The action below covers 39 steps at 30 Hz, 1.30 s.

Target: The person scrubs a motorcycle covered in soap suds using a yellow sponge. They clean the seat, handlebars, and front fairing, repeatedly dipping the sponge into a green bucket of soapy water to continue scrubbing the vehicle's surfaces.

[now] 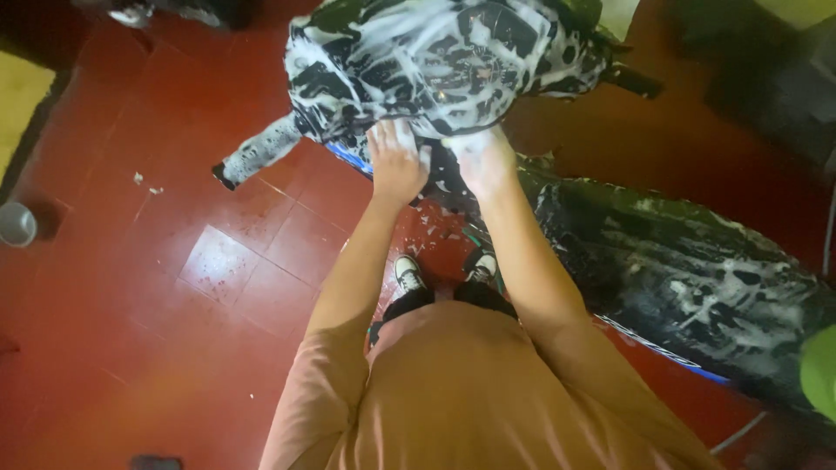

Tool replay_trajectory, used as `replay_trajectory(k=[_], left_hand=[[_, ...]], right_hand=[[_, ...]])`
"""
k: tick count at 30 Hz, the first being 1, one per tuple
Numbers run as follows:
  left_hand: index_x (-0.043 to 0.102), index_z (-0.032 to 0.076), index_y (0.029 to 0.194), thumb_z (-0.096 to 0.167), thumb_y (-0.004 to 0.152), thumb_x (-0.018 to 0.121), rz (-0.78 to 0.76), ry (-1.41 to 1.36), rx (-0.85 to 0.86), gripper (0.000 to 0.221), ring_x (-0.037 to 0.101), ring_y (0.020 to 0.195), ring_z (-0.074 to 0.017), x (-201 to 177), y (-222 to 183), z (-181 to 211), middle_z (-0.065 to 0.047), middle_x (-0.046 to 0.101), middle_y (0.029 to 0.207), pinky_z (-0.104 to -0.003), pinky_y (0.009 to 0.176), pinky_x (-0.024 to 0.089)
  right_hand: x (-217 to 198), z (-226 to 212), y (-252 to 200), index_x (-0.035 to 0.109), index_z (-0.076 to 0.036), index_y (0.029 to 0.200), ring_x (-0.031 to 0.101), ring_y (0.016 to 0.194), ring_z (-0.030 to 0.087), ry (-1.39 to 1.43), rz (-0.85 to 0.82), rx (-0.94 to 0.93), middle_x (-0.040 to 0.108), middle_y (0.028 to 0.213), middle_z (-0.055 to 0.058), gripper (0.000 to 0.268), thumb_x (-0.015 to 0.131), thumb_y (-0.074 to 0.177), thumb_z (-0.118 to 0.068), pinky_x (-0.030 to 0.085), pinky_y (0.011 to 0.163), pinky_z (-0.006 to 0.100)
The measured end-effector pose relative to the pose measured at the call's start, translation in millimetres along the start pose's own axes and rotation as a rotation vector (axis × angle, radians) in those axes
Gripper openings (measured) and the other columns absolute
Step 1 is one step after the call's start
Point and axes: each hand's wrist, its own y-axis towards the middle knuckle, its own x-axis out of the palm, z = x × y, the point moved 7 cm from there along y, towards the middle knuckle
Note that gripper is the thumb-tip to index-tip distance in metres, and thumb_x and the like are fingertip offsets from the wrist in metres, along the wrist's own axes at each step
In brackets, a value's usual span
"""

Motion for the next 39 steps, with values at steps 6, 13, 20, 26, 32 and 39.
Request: replay_trajectory(k=[6,13,20,26,32,39], left_hand=[[0.053,-0.005,0.133,0.026,0.085,0.071,0.324,0.068,0.119,0.06,0.056,0.121,-0.0517,11.7,-4.8,-9.4,-0.033,0.057,0.125,-0.062,0.109,0.04],[0.055,-0.002,0.127,0.03,0.088,0.072,0.319,-0.044,0.029,0.053,0.055,0.111,-0.0401,42.0,5.8,-47.3,-0.021,0.058,0.114,-0.052,0.109,0.034],[0.047,0.001,0.148,0.027,0.087,0.074,-0.009,-0.212,-0.129,0.071,0.042,0.131,-0.0453,89.0,9.9,-72.0,-0.022,0.054,0.136,-0.055,0.113,0.028],[0.071,0.003,0.112,0.034,0.093,0.067,-0.079,-0.358,-0.101,0.037,0.062,0.096,-0.0444,-57.3,13.7,-34.0,-0.024,0.069,0.1,-0.055,0.081,0.046],[0.071,0.005,0.112,0.038,0.093,0.065,-0.045,-0.485,-0.225,0.039,0.062,0.091,-0.0424,-40.1,17.7,-70.4,-0.023,0.069,0.098,-0.053,0.075,0.045],[0.07,0.007,0.111,0.044,0.093,0.063,-0.061,-0.646,-0.384,0.042,0.061,0.085,-0.0401,0.4,8.5,-106.0,-0.021,0.068,0.096,-0.051,0.067,0.043]], right_hand=[[-10.1,-3.9,7.7,0.077,-0.023,0.096,0.071,0.096,0.025,-1.415,-0.102,-0.595,0.07,0.096,0.0,0.007,0.077,0.091,-0.028,0.058,0.086,0.035],[-19.2,14.2,12.4,0.077,-0.012,0.108,0.07,0.107,0.016,-1.522,-0.175,-0.187,0.068,0.119,0.003,0.034,0.076,0.084,-0.036,0.056,0.098,0.035],[-17.5,72.7,24.8,0.045,-0.004,0.131,0.052,0.13,0.026,-0.841,0.221,0.061,0.048,0.13,0.011,0.049,0.073,0.093,-0.017,0.049,0.115,0.046],[8.1,115.1,16.3,0.047,-0.005,0.131,0.053,0.129,0.026,-0.808,0.243,0.118,0.05,0.13,0.011,0.048,0.072,0.093,-0.019,0.047,0.115,0.047],[32.0,159.8,-3.3,0.049,-0.006,0.13,0.055,0.128,0.026,-0.758,0.251,0.141,0.052,0.129,0.011,0.046,0.071,0.093,-0.021,0.045,0.116,0.048],[35.7,174.1,20.1,0.051,-0.007,0.129,0.056,0.127,0.026,-0.716,0.303,0.195,0.054,0.129,0.01,0.044,0.07,0.092,-0.024,0.043,0.116,0.049]])
